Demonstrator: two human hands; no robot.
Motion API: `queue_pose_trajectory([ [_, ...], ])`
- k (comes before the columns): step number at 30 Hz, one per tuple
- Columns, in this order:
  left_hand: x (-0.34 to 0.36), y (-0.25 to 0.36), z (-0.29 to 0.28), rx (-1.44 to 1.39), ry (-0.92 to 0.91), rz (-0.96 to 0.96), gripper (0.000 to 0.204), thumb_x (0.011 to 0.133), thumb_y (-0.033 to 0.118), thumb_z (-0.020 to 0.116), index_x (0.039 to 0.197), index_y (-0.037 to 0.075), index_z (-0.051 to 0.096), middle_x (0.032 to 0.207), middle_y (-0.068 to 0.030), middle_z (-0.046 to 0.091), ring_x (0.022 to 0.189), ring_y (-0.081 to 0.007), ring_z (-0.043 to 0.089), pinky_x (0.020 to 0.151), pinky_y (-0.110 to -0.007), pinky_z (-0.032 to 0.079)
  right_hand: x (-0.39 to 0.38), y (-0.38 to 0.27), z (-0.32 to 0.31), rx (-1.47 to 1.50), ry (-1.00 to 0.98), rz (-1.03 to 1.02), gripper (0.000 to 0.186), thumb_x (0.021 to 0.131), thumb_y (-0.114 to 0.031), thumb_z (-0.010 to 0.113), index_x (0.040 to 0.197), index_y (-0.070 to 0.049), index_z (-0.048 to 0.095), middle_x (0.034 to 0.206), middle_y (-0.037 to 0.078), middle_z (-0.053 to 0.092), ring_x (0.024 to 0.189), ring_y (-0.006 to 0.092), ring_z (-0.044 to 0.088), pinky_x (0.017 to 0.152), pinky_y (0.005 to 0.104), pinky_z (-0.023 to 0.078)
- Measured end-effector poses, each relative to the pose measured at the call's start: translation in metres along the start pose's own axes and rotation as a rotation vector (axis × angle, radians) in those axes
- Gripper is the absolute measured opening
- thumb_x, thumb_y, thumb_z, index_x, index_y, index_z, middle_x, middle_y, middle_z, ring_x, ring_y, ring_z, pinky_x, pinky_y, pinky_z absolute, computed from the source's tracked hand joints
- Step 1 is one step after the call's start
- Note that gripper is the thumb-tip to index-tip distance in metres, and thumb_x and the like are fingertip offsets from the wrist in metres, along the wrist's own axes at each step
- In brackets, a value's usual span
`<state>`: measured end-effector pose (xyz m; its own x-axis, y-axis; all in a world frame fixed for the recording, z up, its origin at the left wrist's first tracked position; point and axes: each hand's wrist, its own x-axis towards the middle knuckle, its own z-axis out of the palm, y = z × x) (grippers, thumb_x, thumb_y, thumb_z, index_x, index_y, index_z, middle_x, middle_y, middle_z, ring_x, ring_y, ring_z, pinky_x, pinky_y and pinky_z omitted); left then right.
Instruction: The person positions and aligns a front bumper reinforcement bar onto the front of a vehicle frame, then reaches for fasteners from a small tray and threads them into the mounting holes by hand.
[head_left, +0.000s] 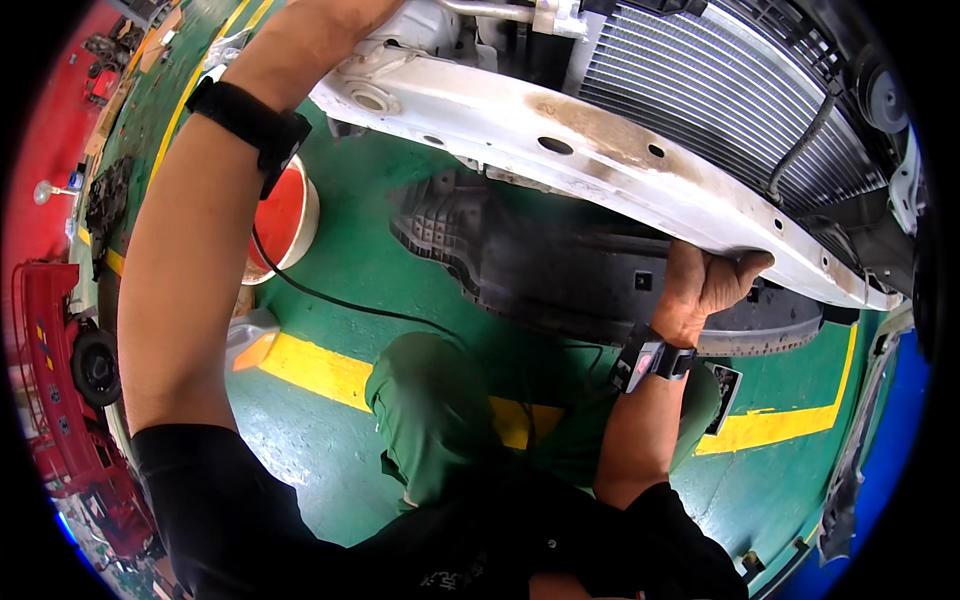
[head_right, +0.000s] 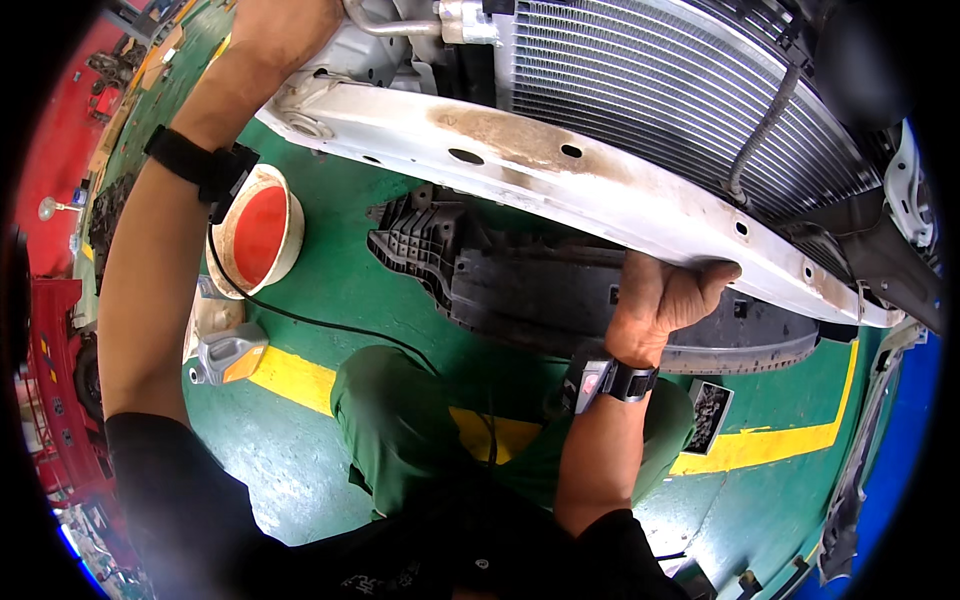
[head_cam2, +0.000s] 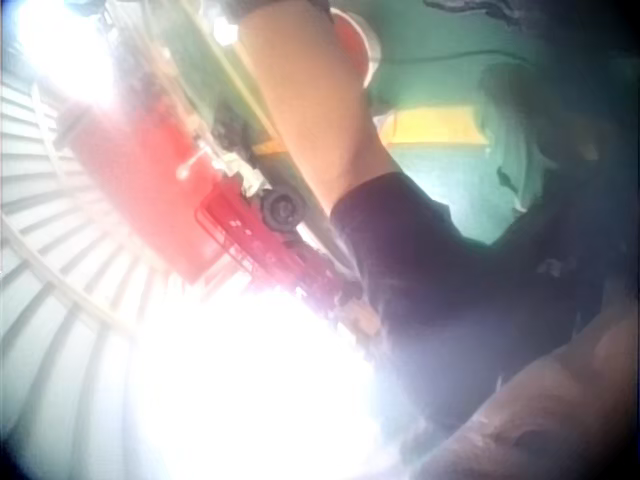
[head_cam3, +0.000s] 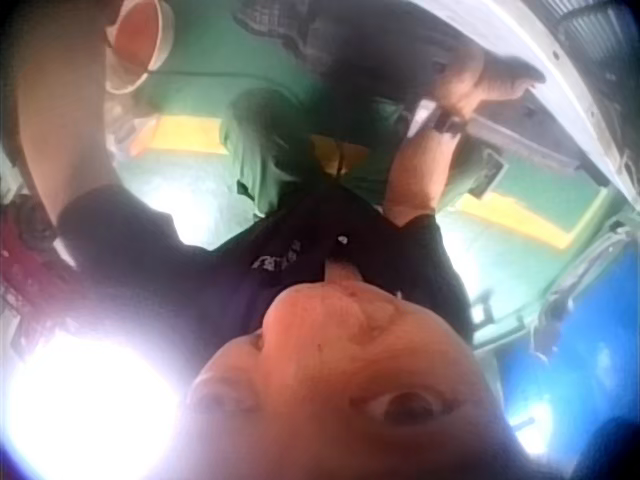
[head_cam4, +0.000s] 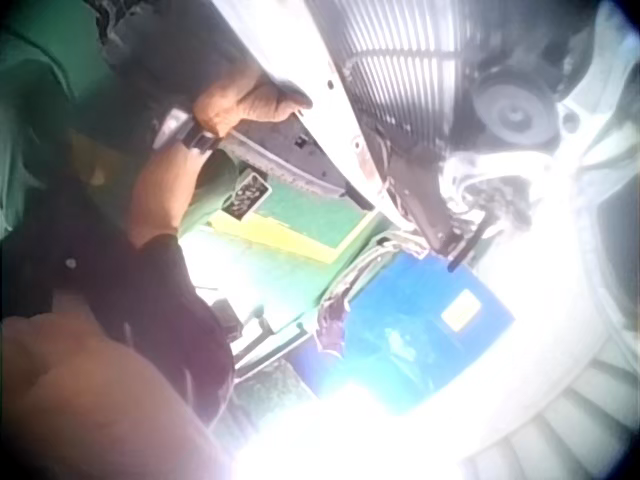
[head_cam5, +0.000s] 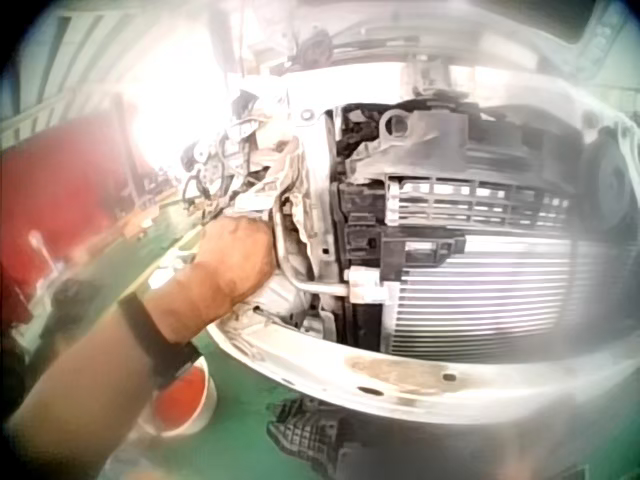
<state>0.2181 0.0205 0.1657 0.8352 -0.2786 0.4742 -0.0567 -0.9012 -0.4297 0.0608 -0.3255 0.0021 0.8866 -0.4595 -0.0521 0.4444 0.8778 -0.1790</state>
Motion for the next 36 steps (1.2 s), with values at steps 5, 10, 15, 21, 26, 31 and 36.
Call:
queue_pose_trajectory([
  [5, -0.001, 0.003, -0.003, -0.05, -0.046, -0.1, 0.023, 0.08, 0.016, 0.052, 0.079, 0.003, 0.071, 0.085, -0.0206, 0.07, 0.079, -0.0342, 0.069, 0.071, -0.044, 0.055, 0.002, 0.0, -0.001, 0.011, 0.001, -0.016, 0.069, 0.064, -0.03, 0.087, 0.126, -0.015, 0.061, 0.137, 0.007, 0.054, 0.134, 0.0335, 0.04, 0.114, 0.0653, 0.015],
  [10, -0.005, 0.003, -0.01, -0.163, 0.019, -0.154, 0.023, 0.075, 0.019, 0.057, 0.081, 0.0, 0.069, 0.083, -0.0235, 0.069, 0.082, -0.0386, 0.068, 0.076, -0.046, 0.054, -0.001, 0.003, 0.002, 0.029, -0.019, -0.009, 0.07, 0.067, -0.032, 0.085, 0.13, -0.015, 0.058, 0.14, 0.007, 0.052, 0.135, 0.0329, 0.039, 0.115, 0.0646, 0.014],
  [15, -0.007, -0.003, 0.0, -0.212, 0.126, -0.107, 0.023, 0.075, 0.017, 0.057, 0.086, -0.001, 0.068, 0.084, -0.0252, 0.067, 0.084, -0.0411, 0.066, 0.077, -0.049, 0.053, -0.004, 0.005, 0.005, 0.02, 0.004, -0.015, 0.071, 0.068, -0.033, 0.084, 0.131, -0.015, 0.057, 0.142, 0.007, 0.051, 0.136, 0.0335, 0.037, 0.115, 0.065, 0.013],
  [21, -0.008, 0.005, -0.012, -0.26, 0.061, -0.148, 0.023, 0.078, 0.019, 0.056, 0.085, -0.001, 0.067, 0.081, -0.0269, 0.066, 0.082, -0.0429, 0.065, 0.075, -0.05, 0.053, 0.0, 0.003, 0.002, -0.013, -0.001, -0.043, 0.073, 0.069, -0.037, 0.083, 0.133, -0.016, 0.055, 0.143, 0.007, 0.049, 0.137, 0.0345, 0.036, 0.114, 0.0657, 0.013],
  [26, -0.012, 0.001, -0.019, -0.255, 0.076, -0.176, 0.024, 0.079, 0.02, 0.056, 0.084, -0.001, 0.067, 0.08, -0.0268, 0.066, 0.08, -0.0431, 0.065, 0.074, -0.05, 0.053, -0.003, 0.008, 0.004, -0.018, 0.018, -0.031, 0.074, 0.07, -0.039, 0.082, 0.135, -0.016, 0.054, 0.144, 0.007, 0.048, 0.137, 0.0346, 0.036, 0.114, 0.0659, 0.013],
  [31, -0.008, 0.004, 0.0, -0.212, 0.089, -0.187, 0.023, 0.078, 0.019, 0.056, 0.081, -0.001, 0.067, 0.08, -0.0267, 0.066, 0.08, -0.0426, 0.066, 0.073, -0.05, 0.053, 0.0, 0.004, 0.001, -0.03, -0.005, -0.041, 0.074, 0.07, -0.038, 0.083, 0.135, -0.016, 0.054, 0.144, 0.007, 0.048, 0.137, 0.0347, 0.035, 0.114, 0.0662, 0.014],
  [36, -0.01, 0.009, -0.012, -0.269, 0.063, -0.227, 0.021, 0.076, 0.017, 0.057, 0.08, -0.001, 0.068, 0.08, -0.0256, 0.067, 0.078, -0.0418, 0.066, 0.073, -0.05, 0.053, 0.0, 0.003, 0.003, -0.017, 0.004, -0.031, 0.073, 0.069, -0.037, 0.083, 0.134, -0.016, 0.055, 0.144, 0.007, 0.048, 0.137, 0.0348, 0.035, 0.114, 0.0662, 0.013],
])
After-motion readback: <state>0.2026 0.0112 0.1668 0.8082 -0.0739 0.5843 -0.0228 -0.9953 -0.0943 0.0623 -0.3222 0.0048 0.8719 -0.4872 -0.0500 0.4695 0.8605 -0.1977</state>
